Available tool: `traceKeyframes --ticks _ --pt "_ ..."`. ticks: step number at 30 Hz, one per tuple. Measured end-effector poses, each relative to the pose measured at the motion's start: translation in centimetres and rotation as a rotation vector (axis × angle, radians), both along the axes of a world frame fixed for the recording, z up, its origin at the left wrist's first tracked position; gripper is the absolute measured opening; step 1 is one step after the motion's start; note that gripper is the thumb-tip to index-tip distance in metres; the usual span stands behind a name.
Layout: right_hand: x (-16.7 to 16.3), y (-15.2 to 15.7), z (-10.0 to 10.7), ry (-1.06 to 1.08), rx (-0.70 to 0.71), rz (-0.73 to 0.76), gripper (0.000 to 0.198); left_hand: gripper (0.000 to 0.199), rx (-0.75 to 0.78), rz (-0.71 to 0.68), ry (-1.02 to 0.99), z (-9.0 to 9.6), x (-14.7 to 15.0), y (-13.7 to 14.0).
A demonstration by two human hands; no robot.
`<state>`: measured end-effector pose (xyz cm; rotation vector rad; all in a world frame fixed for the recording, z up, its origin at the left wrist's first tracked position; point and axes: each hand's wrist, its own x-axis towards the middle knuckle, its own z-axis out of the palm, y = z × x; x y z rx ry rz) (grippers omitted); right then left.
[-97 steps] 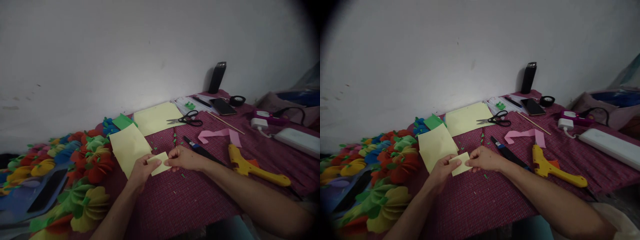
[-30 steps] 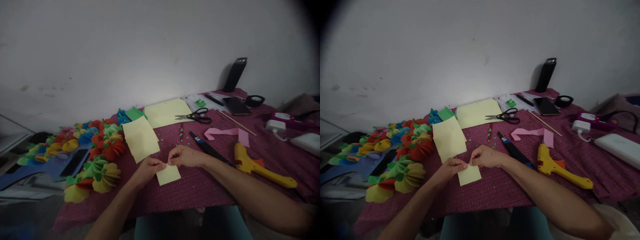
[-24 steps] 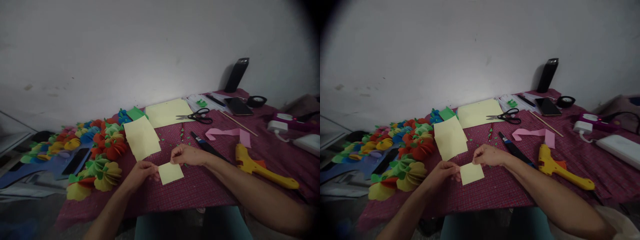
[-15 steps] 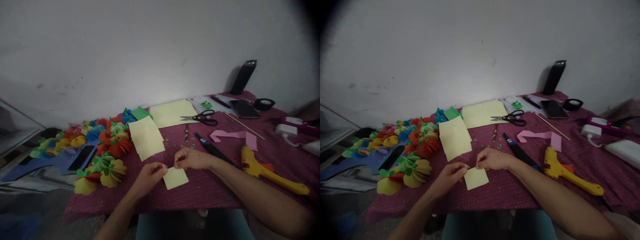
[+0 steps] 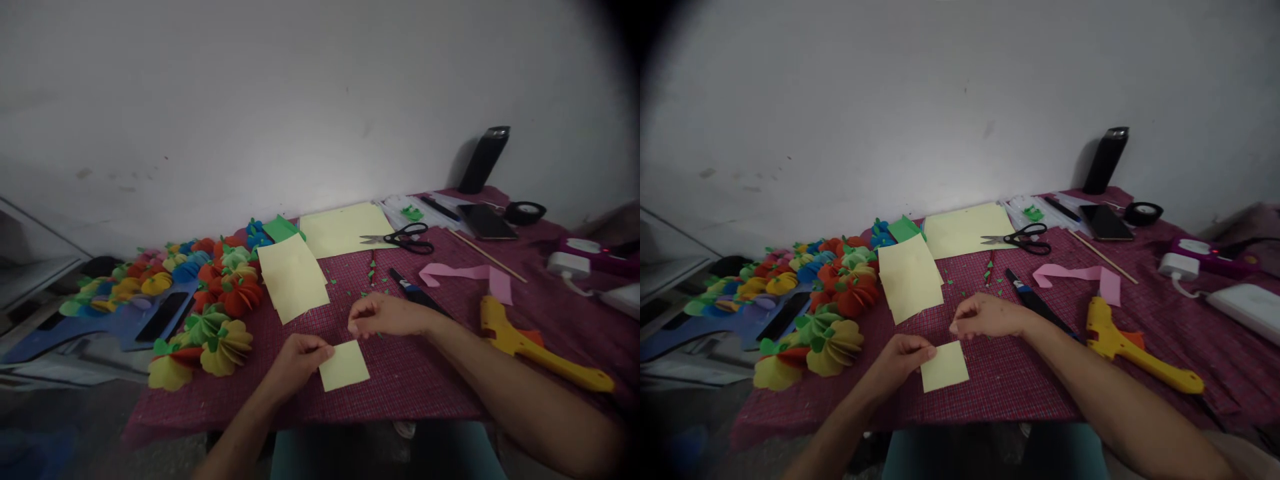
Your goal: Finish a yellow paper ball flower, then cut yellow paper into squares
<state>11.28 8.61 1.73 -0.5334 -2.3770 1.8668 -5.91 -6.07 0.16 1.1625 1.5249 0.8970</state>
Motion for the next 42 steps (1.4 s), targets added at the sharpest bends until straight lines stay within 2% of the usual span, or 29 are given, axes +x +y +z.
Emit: traceKeyframes --ticks 4,11,17,19,22,24,30,37,42 --pt "-0.9 -1.2 -0.8 0.005 0.116 0.086 0.019 0.031 0.032 -0.034 0.076 -0.2 0.9 0.4" --pt "-0.9 -1.1 -2.2 0.005 0.073 0.104 0.013 0.030 0.019 -0.035 0.064 -0.2 1.0 0.6" --pt "-0.1 0.2 -1.1 -0.014 -0.083 0.009 0.016 0.031 -0.020 0.037 -0.057 0.3 -0.3 0.1" --pt "-0.1 0.2 -0.5 0.016 -0.049 -0.023 0.018 0.030 -0.021 0.054 -0.062 0.2 -0.5 0.0" --pt "-0.4 -0.4 -0.2 0.039 0.065 0.014 0.022 0.031 -0.001 0.032 -0.034 0.1 -0.1 0.1" --pt "-0.7 -1.0 -0.6 0.027 0.125 0.052 0.020 0.031 0.025 0.015 0.011 0.0 0.4 0.3" --pt "-1.0 -1.5 -1.8 0.034 0.173 0.090 0.014 0.029 0.058 -0.074 0.046 -0.1 1.1 1.2" --pt "-0.3 -0.6 -1.2 0.014 0.176 0.053 0.016 0.030 -0.006 -0.010 -0.019 0.3 -0.6 0.5" --pt "-0.4 -0.4 -0.9 0.017 0.080 -0.012 0.016 0.029 0.030 0.216 -0.083 0.5 -1.6 -0.4"
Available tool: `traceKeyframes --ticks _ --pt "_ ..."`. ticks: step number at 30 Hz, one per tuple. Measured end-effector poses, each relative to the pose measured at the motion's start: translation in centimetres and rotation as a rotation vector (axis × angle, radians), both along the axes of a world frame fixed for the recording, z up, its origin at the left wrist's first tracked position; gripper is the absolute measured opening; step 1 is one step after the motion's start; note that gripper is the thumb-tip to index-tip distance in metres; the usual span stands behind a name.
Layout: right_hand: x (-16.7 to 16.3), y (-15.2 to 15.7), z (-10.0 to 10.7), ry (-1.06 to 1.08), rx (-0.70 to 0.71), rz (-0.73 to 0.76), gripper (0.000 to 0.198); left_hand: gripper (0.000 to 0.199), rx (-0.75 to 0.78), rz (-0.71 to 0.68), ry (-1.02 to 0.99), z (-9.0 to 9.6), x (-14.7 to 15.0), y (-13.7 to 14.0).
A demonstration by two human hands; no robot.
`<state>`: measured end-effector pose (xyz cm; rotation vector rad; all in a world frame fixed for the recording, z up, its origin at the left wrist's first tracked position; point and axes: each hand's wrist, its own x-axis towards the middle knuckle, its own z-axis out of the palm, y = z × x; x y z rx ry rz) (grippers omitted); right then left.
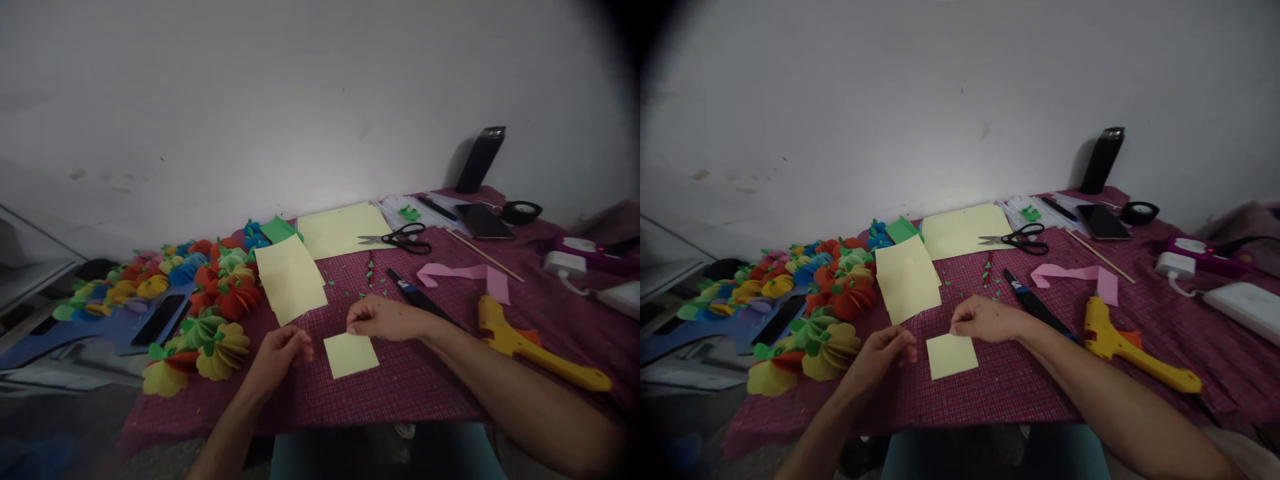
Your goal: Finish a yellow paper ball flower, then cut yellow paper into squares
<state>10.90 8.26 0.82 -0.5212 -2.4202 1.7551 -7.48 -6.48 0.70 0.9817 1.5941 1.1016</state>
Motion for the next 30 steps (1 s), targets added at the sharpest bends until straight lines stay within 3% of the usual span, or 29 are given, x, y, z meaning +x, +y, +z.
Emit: traceKeyframes --ticks 7,13,18,24,30 --pt "-0.8 -1.0 -0.7 0.050 -0.058 -0.023 0.023 0.032 0.037 0.008 -0.019 -1.5 3.3 0.7" --pt "-0.8 -1.0 -1.2 0.015 -0.112 0.002 0.026 0.033 0.080 0.048 0.111 -2.3 3.2 0.1" --pt "-0.7 -0.6 -1.3 0.000 -0.251 -0.018 0.024 0.031 0.009 0.015 0.173 -0.3 0.2 -1.6" --pt "-0.8 -0.3 -1.3 -0.007 -0.267 -0.072 0.020 0.027 -0.110 -0.226 0.303 3.5 -4.3 -2.0" --pt "-0.9 0.0 -1.7 -0.017 -0.245 -0.089 0.020 0.030 -0.115 -0.416 0.548 4.1 -6.5 -0.8"
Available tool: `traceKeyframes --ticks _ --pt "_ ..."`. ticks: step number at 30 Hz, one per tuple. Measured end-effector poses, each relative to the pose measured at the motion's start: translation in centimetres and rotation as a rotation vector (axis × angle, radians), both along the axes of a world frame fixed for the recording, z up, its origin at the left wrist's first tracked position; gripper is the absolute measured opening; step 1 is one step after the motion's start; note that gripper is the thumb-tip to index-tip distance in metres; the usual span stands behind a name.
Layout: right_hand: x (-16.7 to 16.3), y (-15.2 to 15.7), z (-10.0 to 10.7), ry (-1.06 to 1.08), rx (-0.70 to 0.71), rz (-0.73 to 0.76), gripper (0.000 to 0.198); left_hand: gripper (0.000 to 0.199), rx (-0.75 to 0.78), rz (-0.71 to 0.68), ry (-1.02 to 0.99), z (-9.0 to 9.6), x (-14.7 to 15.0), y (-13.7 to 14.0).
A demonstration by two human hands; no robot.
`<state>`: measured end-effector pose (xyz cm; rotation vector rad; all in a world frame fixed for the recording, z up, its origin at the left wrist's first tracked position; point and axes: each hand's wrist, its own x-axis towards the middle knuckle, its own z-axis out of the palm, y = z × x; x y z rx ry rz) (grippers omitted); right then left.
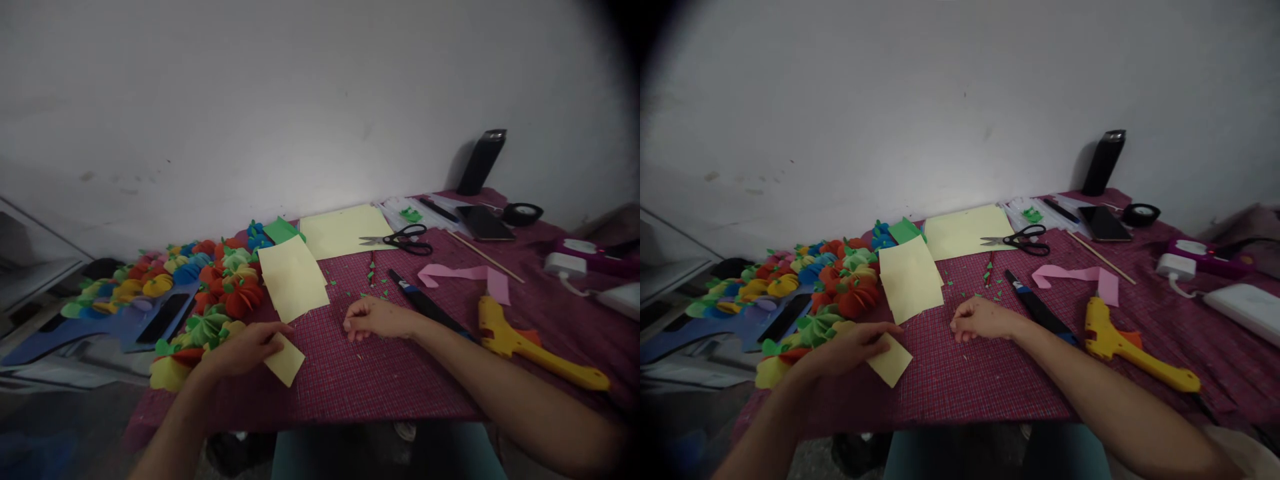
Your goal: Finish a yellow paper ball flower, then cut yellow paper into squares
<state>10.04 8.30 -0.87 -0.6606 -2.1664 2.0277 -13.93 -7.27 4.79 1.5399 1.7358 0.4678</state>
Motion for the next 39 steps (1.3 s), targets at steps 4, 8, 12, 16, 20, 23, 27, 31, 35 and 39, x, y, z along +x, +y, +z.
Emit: traceKeyframes --ticks 4,8,12,16,20,23,27,31,35,39 --pt "0.0 0.2 -0.2 0.009 0.009 0.018 0.022 0.041 -0.016 -0.107 0.322 -0.1 -0.6 0.7" --pt "0.0 0.2 -0.4 0.017 0.000 0.021 0.022 0.058 -0.010 -0.158 0.687 0.1 0.2 1.2" --pt "0.0 0.1 -0.3 0.019 0.006 0.010 0.021 0.051 0.024 -0.099 0.902 0.6 1.6 2.1" --pt "0.0 0.1 -0.1 0.020 0.020 0.008 0.021 0.040 0.126 0.000 1.028 1.0 2.7 4.7" --pt "0.0 0.1 -0.3 0.049 0.028 0.013 0.020 0.056 0.312 0.110 1.063 0.1 3.5 8.4" --pt "0.0 0.1 -0.4 0.061 0.064 0.023 0.020 0.061 0.362 0.138 1.044 -1.4 3.8 10.3" --pt "0.0 0.2 -0.5 0.073 0.083 0.022 0.019 0.060 0.378 0.145 1.020 -3.1 3.6 11.1" --pt "-0.1 0.1 -0.4 0.072 0.081 0.011 0.017 0.058 0.404 0.157 1.002 -3.9 3.0 11.2" --pt "-0.2 0.0 -0.3 0.056 0.056 0.000 0.016 0.051 0.460 0.223 0.863 -4.0 2.6 11.5" --pt "0.0 0.4 0.0 0.058 0.063 -0.008 0.017 0.039 0.522 0.287 0.621 -3.5 1.9 11.4"
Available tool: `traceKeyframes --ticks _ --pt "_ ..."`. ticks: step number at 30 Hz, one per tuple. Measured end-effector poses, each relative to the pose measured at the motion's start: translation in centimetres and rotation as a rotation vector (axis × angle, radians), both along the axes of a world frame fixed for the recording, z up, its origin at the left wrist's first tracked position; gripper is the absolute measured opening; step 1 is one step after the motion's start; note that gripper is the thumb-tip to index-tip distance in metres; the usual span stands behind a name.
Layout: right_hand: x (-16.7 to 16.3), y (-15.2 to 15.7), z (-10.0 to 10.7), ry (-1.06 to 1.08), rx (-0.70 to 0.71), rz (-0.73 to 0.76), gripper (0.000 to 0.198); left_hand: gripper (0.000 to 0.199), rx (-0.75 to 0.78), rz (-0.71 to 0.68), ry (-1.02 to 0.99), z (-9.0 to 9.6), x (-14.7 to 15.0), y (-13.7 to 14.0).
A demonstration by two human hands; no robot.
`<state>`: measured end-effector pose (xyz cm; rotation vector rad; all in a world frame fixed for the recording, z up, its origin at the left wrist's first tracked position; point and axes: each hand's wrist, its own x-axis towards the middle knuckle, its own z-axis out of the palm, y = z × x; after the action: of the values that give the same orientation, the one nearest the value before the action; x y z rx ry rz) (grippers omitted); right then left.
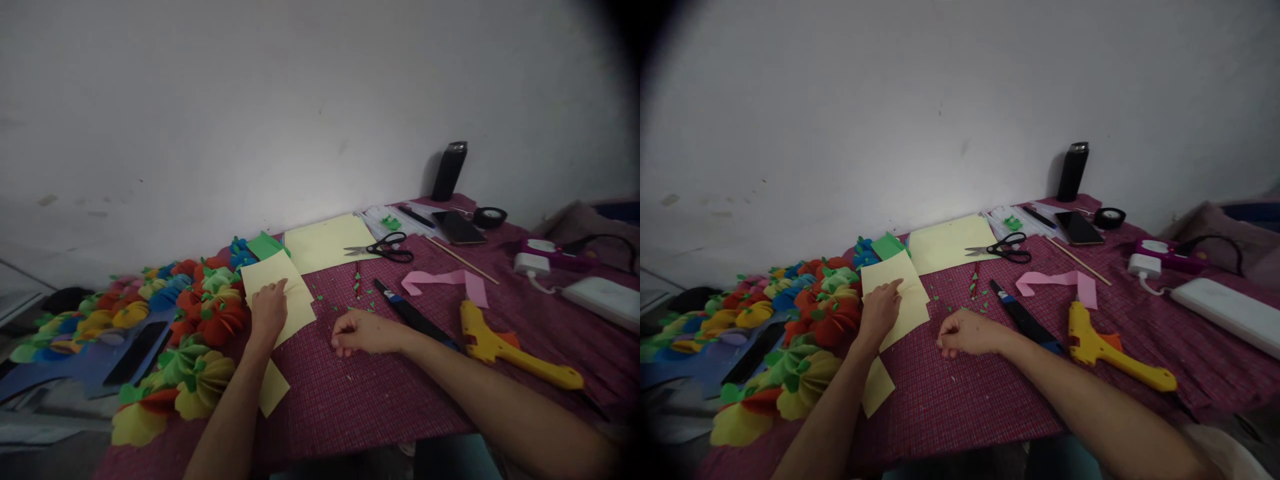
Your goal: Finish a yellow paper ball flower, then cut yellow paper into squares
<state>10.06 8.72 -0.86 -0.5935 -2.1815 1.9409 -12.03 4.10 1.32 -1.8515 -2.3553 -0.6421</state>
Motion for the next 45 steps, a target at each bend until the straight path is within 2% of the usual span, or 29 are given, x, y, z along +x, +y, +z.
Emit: traceKeyframes --ticks 2,3,5,7,8,10,13,15,17,19,21,26,30,32,40,42,45 --pt "0.2 0.5 0.6 0.049 0.032 -0.066 0.016 0.037 0.019 -0.053 -0.104 0.6 -0.3 -0.4" --pt "0.4 0.7 1.0 0.095 0.058 -0.146 0.014 0.037 0.032 -0.100 -0.203 1.0 -0.3 -0.6" --pt "0.5 1.0 1.9 0.204 0.121 -0.359 0.018 0.041 0.067 -0.233 -0.554 1.8 -0.1 -1.3" --pt "0.5 1.1 2.5 0.276 0.172 -0.513 0.030 0.046 0.059 -0.324 -0.844 2.4 0.6 -1.9" --pt "0.5 1.0 2.7 0.289 0.180 -0.532 0.035 0.047 0.056 -0.344 -0.940 2.7 1.1 -2.2" --pt "0.2 0.7 2.5 0.273 0.158 -0.473 0.035 0.048 0.008 -0.384 -1.057 2.8 2.3 -2.5" --pt "-0.2 0.2 1.8 0.215 0.080 -0.390 0.031 0.049 -0.026 -0.407 -1.126 2.4 4.1 -2.5" --pt "-0.3 0.0 1.5 0.197 0.024 -0.420 0.035 0.044 -0.054 -0.377 -1.188 1.8 4.9 -2.3" --pt "-0.2 0.0 1.4 0.214 -0.013 -0.471 0.037 0.034 -0.143 -0.360 -1.242 1.2 5.5 -2.2" --pt "-0.1 0.2 1.6 0.233 -0.024 -0.503 0.038 0.027 -0.241 -0.359 -1.229 0.8 5.7 -2.2" --pt "0.0 0.5 1.9 0.250 -0.012 -0.527 0.038 0.027 -0.275 -0.358 -1.182 0.7 5.9 -2.3" --pt "0.5 1.2 2.7 0.309 0.010 -0.596 0.037 0.030 -0.193 -0.314 -1.135 0.8 5.7 -2.3" --pt "0.6 1.0 2.4 0.207 -0.025 -0.411 0.033 0.028 -0.125 -0.335 -1.144 0.8 5.4 -2.3" --pt "0.6 0.9 2.2 0.199 -0.026 -0.370 0.031 0.026 -0.091 -0.331 -1.174 1.0 5.5 -2.4" --pt "0.7 0.6 2.7 0.315 -0.098 -0.432 0.019 0.024 -0.027 -0.247 -1.582 2.7 5.8 -3.0" --pt "0.7 0.6 2.8 0.319 -0.124 -0.439 0.016 0.019 -0.020 -0.235 -1.599 2.9 5.8 -3.1" --pt "0.6 0.5 2.8 0.325 -0.078 -0.455 0.015 0.013 -0.016 -0.284 -1.599 3.1 5.8 -3.2"
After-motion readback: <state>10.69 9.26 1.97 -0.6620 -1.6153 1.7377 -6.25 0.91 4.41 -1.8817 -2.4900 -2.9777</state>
